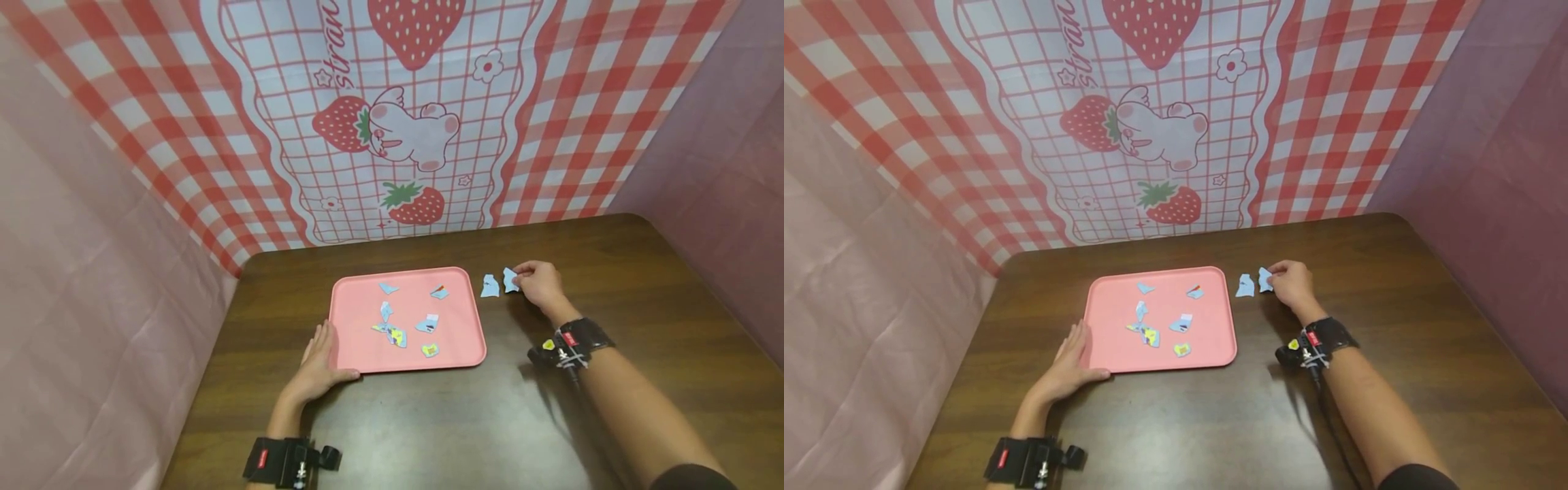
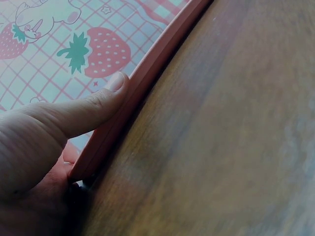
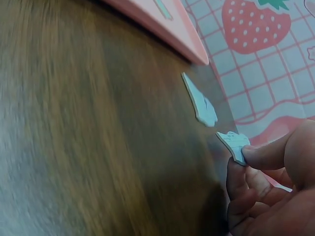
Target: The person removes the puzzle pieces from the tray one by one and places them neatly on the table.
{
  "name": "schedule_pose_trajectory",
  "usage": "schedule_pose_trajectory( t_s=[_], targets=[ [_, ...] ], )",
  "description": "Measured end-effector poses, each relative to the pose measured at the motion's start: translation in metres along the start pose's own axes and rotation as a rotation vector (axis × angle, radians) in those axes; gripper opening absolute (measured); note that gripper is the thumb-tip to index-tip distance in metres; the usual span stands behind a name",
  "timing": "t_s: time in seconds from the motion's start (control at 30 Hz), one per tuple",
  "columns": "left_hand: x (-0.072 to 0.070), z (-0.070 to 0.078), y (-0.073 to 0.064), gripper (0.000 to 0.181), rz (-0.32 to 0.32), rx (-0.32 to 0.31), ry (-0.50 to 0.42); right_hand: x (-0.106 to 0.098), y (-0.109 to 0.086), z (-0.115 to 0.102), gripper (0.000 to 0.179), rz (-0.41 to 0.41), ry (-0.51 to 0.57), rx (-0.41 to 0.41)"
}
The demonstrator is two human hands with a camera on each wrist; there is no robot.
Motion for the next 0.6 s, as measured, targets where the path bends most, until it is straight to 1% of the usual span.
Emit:
schedule_pose_trajectory(
  t_s=[0.23,0.6],
  targets=[
    [0.0011,-0.0019,0.0008,0.123,0.001,0.001,0.005,-0.0048,-0.0002,0.0042,0.018,0.0,-0.097,0.029],
    [0.0007,-0.0011,0.0007,0.123,-0.005,0.008,0.008,-0.0033,-0.0015,0.0012,0.019,0.013,-0.172,-0.007]
  ],
)
Point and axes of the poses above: each hand's wrist, its own y-axis towards the middle knuckle, its own x-axis out of the palm, z = x × y, the point moved 8 cm from there along y, towards the middle knuckle, and after that the axes turned 9 degrees about -z, right-handed, at the moved point
